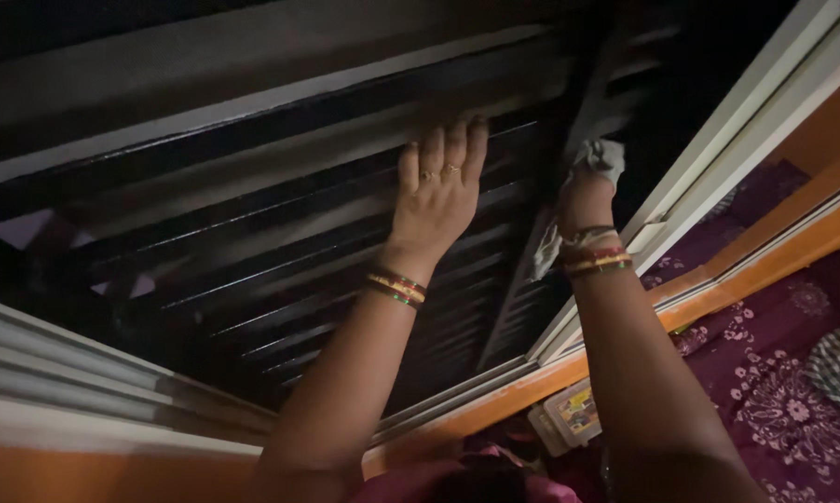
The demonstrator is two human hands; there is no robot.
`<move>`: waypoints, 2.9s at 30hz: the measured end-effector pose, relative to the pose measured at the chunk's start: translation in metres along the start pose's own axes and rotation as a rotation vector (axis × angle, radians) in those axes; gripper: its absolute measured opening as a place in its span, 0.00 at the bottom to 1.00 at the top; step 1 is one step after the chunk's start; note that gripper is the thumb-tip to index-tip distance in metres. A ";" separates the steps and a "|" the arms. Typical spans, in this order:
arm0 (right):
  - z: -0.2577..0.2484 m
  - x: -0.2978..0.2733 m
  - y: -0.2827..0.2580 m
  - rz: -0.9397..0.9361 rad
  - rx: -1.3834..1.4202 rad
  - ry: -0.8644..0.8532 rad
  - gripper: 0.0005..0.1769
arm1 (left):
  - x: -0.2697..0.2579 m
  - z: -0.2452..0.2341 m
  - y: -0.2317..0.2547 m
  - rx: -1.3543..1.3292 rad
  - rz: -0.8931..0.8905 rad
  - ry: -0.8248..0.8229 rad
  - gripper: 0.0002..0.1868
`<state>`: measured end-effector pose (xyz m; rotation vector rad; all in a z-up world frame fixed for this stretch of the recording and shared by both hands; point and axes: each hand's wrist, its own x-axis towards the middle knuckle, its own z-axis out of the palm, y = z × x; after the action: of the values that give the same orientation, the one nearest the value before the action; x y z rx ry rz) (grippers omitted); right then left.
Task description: The person wipes the horizontal slats of a window grille and the adjacent window frame using a cloth. They systematically clean the metal bars and the white frame, moving the cloth back and forth to remove dust.
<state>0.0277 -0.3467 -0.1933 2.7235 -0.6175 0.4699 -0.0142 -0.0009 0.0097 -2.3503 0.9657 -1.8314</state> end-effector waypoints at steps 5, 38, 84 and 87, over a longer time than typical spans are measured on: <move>-0.084 -0.055 0.007 -0.195 -0.093 0.036 0.21 | 0.007 -0.058 -0.001 -0.517 -0.156 -0.198 0.38; -0.231 -0.174 -0.052 -0.935 1.733 -0.082 0.24 | -0.134 -0.069 0.049 -0.898 0.916 -0.586 0.17; 0.042 -0.002 0.030 0.060 0.197 0.233 0.09 | -0.073 -0.008 -0.035 -0.182 -0.024 -0.151 0.20; 0.065 0.039 0.058 0.115 0.097 0.058 0.11 | -0.070 -0.009 -0.037 -0.183 -0.018 -0.139 0.20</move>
<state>0.0505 -0.4347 -0.2239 2.7637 -0.7582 0.6195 -0.0142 0.0649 -0.0356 -2.5566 1.1430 -1.6230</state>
